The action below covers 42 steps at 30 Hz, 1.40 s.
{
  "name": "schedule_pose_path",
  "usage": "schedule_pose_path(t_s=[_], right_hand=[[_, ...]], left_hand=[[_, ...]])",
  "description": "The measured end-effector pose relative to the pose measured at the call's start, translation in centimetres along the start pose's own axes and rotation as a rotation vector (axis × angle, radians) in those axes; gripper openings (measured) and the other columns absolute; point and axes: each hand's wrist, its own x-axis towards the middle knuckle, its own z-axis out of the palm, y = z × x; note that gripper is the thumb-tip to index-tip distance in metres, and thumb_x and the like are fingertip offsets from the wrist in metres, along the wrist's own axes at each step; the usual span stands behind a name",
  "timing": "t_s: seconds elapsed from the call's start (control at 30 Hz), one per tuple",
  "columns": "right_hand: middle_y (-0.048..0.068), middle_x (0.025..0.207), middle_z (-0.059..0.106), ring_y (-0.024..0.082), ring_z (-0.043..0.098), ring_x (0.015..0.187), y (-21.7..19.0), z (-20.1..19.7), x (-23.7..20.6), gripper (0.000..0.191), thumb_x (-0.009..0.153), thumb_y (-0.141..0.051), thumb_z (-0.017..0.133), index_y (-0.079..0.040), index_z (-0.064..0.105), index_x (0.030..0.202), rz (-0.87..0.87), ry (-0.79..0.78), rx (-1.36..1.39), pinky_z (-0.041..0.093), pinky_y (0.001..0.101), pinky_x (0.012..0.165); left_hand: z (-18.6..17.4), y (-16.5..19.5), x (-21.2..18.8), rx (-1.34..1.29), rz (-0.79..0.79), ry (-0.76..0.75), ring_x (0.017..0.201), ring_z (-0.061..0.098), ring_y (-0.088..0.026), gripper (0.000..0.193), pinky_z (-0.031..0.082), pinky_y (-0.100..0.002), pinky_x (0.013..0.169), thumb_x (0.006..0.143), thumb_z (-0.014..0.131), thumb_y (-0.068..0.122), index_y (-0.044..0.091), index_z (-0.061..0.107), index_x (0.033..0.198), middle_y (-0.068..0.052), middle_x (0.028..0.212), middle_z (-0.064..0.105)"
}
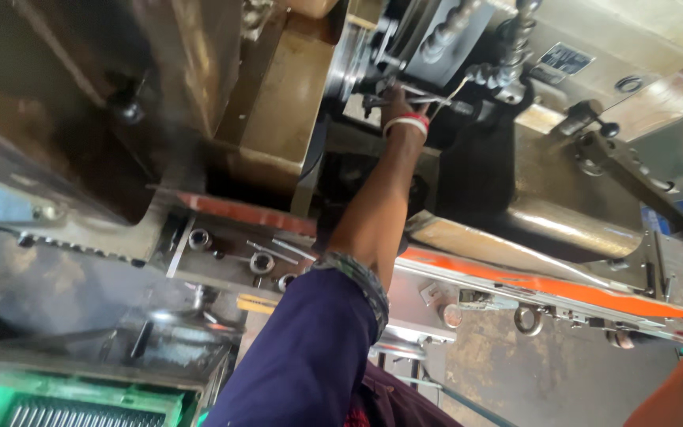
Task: The person repeatedly picks metal rods from a green tray, inserts them into a metal forming machine, and operates a lever to process each rod. After processing, the person removes the finished rod and places it into a blue crate. The cycle repeats continuously.
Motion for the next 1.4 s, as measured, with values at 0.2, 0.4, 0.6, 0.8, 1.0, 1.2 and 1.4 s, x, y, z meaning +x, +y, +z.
schedule_pose_path(t_s=[0.2,0.4,0.6,0.8,1.0,1.2,1.4], right_hand=[[0.007,0.085,0.07,0.02,0.07,0.075,-1.0,-1.7,-1.0,0.025,0.093,-0.013,0.058,-0.007,0.06,0.118,0.01,0.026,0.118,0.053,0.0332,0.064],[0.007,0.086,0.071,0.021,0.072,0.076,-1.2,-1.8,-2.2,0.032,0.09,-0.013,0.059,-0.006,0.059,0.121,0.041,0.116,0.262,0.055,0.0344,0.064],[0.008,0.086,0.072,0.023,0.073,0.077,-12.3,-5.3,-5.5,0.038,0.088,-0.012,0.06,-0.005,0.058,0.125,0.148,0.751,0.637,0.056,0.0355,0.064],[0.009,0.086,0.072,0.024,0.074,0.079,-40.1,-13.2,-10.3,0.044,0.085,-0.012,0.061,-0.004,0.057,0.128,-0.565,-0.133,1.556,0.057,0.0367,0.064],[0.027,0.111,0.066,0.038,0.068,0.099,-64.2,-11.5,-12.9,0.043,0.086,-0.017,0.071,0.0,0.058,0.123,-0.798,-0.786,1.229,0.053,0.0459,0.082],[0.026,0.108,0.07,0.037,0.069,0.098,-76.8,-10.2,-13.4,0.065,0.081,-0.018,0.077,0.0,0.048,0.137,-0.641,-0.837,1.417,0.054,0.0431,0.084],[0.025,0.097,0.073,0.037,0.07,0.092,-76.9,-12.1,-18.4,0.05,0.083,-0.031,0.084,-0.003,0.064,0.119,-0.831,-0.785,0.895,0.055,0.0407,0.08]], left_hand=[[0.1,0.1,-0.1,0.025,0.042,-0.001,0.109,0.064,-0.027,0.025,0.058,-0.057,0.093,0.1,0.063,0.02,0.012,0.063,0.124,-0.009,0.112,0.066],[-0.6,0.5,1.0,0.16,-0.015,-0.066,0.103,0.065,-0.024,0.027,0.057,-0.057,0.086,0.105,0.056,0.03,0.009,0.062,0.121,-0.006,0.109,0.067],[-1.7,-0.6,-1.3,0.482,-0.283,-0.328,0.076,0.063,-0.036,0.018,0.057,-0.056,0.065,0.101,0.051,0.027,0.013,0.061,0.109,-0.012,0.092,0.066],[-1.1,4.3,-11.7,1.168,-0.02,-0.709,0.086,0.072,-0.018,0.035,0.05,-0.038,0.063,0.086,0.069,0.021,0.015,0.072,0.12,-0.003,0.11,0.072],[-0.3,21.0,-24.3,1.54,0.802,-0.77,0.091,0.076,-0.023,0.054,0.057,-0.037,0.073,0.085,0.074,0.041,0.009,0.061,0.126,-0.009,0.105,0.075],[-10.3,39.2,-31.3,1.733,1.095,-0.297,0.097,0.078,-0.029,0.048,0.06,-0.04,0.08,0.097,0.068,0.044,0.007,0.056,0.124,-0.013,0.104,0.079],[-24.0,50.3,-33.1,1.448,1.17,0.134,0.066,0.063,-0.012,0.023,0.051,-0.03,0.062,0.097,0.064,0.027,0.005,0.066,0.1,-0.002,0.073,0.067]])
